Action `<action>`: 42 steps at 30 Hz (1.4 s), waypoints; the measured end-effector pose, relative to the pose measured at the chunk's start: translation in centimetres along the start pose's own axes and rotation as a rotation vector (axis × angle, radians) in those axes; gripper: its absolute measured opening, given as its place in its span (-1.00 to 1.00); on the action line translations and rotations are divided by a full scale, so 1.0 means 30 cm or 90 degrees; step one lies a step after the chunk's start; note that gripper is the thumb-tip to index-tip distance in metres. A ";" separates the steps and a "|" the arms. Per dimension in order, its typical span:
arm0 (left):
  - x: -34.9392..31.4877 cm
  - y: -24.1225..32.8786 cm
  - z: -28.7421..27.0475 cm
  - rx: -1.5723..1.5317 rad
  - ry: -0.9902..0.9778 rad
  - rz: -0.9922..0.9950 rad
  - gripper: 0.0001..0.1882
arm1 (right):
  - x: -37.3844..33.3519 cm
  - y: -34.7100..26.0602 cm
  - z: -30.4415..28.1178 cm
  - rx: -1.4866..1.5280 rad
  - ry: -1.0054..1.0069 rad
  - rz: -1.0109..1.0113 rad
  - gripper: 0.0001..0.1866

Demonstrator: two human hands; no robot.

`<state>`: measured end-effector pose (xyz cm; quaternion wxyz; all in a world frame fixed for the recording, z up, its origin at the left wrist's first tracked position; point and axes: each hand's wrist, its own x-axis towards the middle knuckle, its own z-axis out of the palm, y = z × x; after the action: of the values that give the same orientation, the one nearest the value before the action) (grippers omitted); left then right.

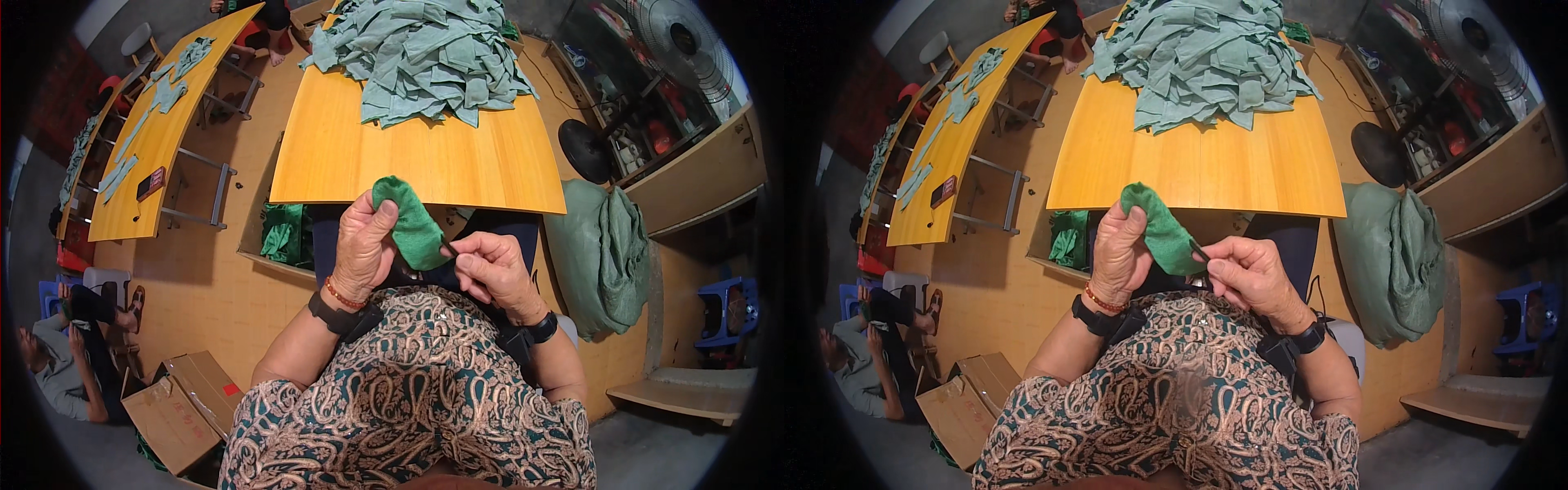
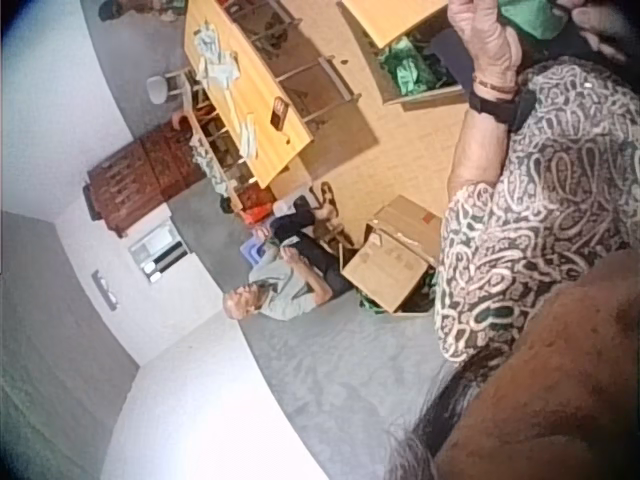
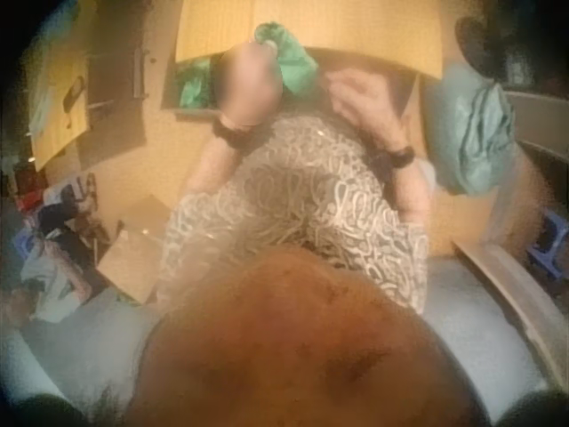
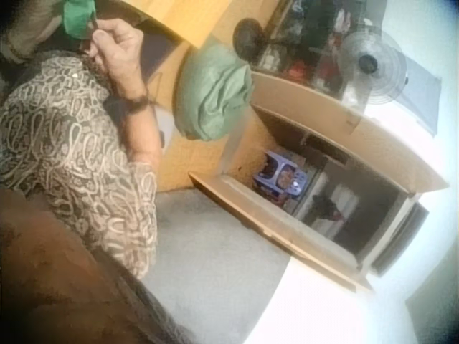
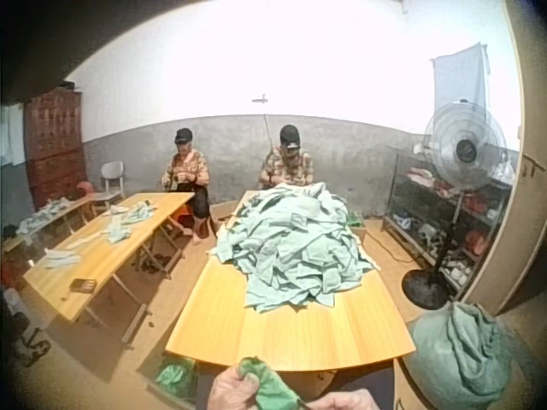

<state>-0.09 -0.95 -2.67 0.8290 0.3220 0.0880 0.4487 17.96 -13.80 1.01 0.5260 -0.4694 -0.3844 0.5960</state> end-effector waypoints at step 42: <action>0.002 0.053 0.036 0.045 0.070 0.033 -0.90 | -0.001 0.012 -0.029 0.069 -0.047 0.035 -0.81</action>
<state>-0.68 -0.78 -0.86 0.7991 0.3283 0.1411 0.4834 18.72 -13.91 0.44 0.5195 -0.4281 -0.3580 0.6471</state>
